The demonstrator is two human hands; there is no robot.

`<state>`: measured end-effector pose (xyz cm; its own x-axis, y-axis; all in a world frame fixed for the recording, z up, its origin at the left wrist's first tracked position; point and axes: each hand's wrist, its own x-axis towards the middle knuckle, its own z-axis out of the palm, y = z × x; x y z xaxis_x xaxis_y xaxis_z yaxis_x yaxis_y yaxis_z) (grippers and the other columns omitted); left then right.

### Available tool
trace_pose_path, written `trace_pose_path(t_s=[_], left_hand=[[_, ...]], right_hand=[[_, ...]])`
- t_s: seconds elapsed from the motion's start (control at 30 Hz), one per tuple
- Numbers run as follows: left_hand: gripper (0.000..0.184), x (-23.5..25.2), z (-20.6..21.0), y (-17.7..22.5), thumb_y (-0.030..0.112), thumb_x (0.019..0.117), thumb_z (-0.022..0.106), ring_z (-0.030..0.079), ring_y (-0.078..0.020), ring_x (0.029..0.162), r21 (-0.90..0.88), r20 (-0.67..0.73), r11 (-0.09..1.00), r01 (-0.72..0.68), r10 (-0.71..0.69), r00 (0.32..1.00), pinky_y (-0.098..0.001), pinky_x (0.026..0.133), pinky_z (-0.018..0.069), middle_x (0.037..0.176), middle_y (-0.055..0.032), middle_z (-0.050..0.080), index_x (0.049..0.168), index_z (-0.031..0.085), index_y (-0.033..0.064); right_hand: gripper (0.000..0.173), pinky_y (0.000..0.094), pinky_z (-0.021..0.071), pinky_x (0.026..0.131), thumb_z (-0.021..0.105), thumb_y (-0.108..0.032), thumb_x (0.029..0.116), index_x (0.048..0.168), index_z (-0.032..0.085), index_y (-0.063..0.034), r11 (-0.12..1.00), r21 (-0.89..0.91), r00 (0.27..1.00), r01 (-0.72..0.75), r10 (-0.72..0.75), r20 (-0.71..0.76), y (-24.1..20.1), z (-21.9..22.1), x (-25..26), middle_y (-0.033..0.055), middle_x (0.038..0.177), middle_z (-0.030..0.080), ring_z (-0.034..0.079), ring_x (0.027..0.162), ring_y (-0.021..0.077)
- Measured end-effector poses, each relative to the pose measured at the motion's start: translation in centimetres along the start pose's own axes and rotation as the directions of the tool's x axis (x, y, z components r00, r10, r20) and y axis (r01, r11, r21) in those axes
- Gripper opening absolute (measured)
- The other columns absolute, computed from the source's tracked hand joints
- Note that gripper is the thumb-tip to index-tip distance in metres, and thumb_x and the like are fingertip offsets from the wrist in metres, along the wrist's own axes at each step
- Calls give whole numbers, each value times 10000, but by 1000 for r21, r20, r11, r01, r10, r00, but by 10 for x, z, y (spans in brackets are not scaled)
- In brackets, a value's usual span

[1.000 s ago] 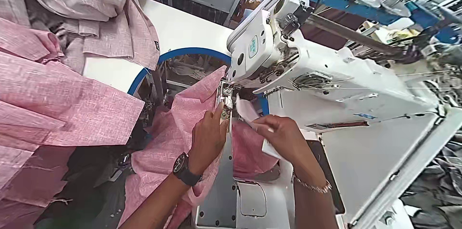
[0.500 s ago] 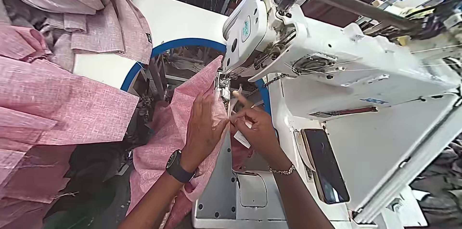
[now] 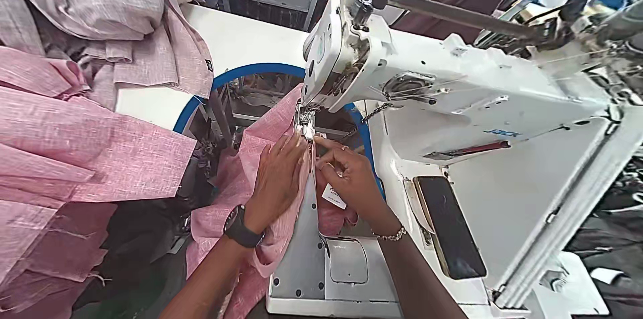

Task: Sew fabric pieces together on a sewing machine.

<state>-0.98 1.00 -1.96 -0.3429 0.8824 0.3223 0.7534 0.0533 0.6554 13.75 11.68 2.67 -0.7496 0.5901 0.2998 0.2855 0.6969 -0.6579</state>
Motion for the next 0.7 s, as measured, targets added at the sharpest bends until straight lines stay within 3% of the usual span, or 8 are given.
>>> trace_pose_path(t_s=[0.07, 0.13, 0.3, 0.4, 0.47, 0.53, 0.63, 0.7], left_hand=[[425, 7, 2, -6, 228, 1061, 409, 485, -298, 1431, -57, -4, 998, -24, 24, 1000, -680, 1170, 259, 1472, -132, 579, 1391, 590, 31], [431, 11, 4, -10, 238, 1030, 435, 460, -302, 1449, -36, -15, 998, -60, 60, 998, -669, 1195, 211, 1463, -153, 581, 1343, 611, 1], [328, 12, 1, -3, 169, 1036, 459, 440, -369, 1447, 49, -39, 994, -97, 98, 994, -607, 1128, 363, 1484, -174, 553, 1193, 688, -5], [363, 6, 2, -2, 146, 1046, 434, 516, -334, 1398, -55, -28, 996, -72, 70, 997, -468, 1144, 426, 1453, -190, 581, 1259, 669, -30], [390, 4, 4, -1, 119, 997, 471, 575, -340, 1338, -134, -64, 989, -64, 56, 996, -437, 1108, 471, 1400, -229, 608, 1303, 612, -78], [459, 3, 3, -3, 64, 946, 518, 599, -344, 1301, -208, -87, 976, -67, 50, 995, -426, 1096, 489, 1366, -262, 611, 1366, 535, -123], [369, 7, 3, -1, 12, 914, 553, 581, -396, 1315, -191, -91, 976, -105, 89, 992, -465, 1086, 491, 1364, -262, 617, 1266, 628, -66], [335, 8, 2, 2, -27, 864, 594, 573, -424, 1315, -184, -83, 978, -96, 82, 993, -474, 1066, 506, 1380, -268, 603, 1191, 668, -39]], right_hand=[[209, 186, 406, 607, 561, -169, 924, 788, 661, -45, 994, 104, 995, -32, 22, 95, 0, 3, 3, 88, 1263, 706, 506, 672, -24], [220, 185, 415, 639, 575, -167, 919, 752, 630, -35, 981, 173, 985, -83, 55, 162, 0, 5, 1, 103, 1356, 652, 515, 724, -28], [224, 177, 432, 656, 585, -174, 857, 698, 626, -21, 985, 163, 967, -60, 17, 252, -4, -2, 4, 182, 1413, 585, 548, 783, -17], [197, 150, 414, 631, 606, -156, 837, 693, 630, -24, 967, 238, 961, -87, 18, 277, -3, -4, 2, 192, 1466, 540, 523, 775, -48], [180, 93, 408, 633, 649, -132, 847, 703, 651, -25, 900, 420, 972, -115, 14, 235, 4, 5, 6, 187, 1454, 548, 509, 782, -104], [149, 89, 467, 759, 686, -112, 866, 749, 688, -20, 834, 537, 984, -127, 38, 174, 9, 23, 13, 184, 1433, 569, 576, 939, -93], [156, 196, 520, 895, 685, -151, 853, 744, 698, -40, 939, 330, 995, -92, 71, 73, 2, 35, 14, 212, 1406, 601, 630, 1156, 59], [170, 225, 545, 837, 687, -176, 841, 722, 706, -56, 986, 156, 998, -56, 59, -15, -8, 35, 7, 231, 1373, 632, 687, 1072, 85]])
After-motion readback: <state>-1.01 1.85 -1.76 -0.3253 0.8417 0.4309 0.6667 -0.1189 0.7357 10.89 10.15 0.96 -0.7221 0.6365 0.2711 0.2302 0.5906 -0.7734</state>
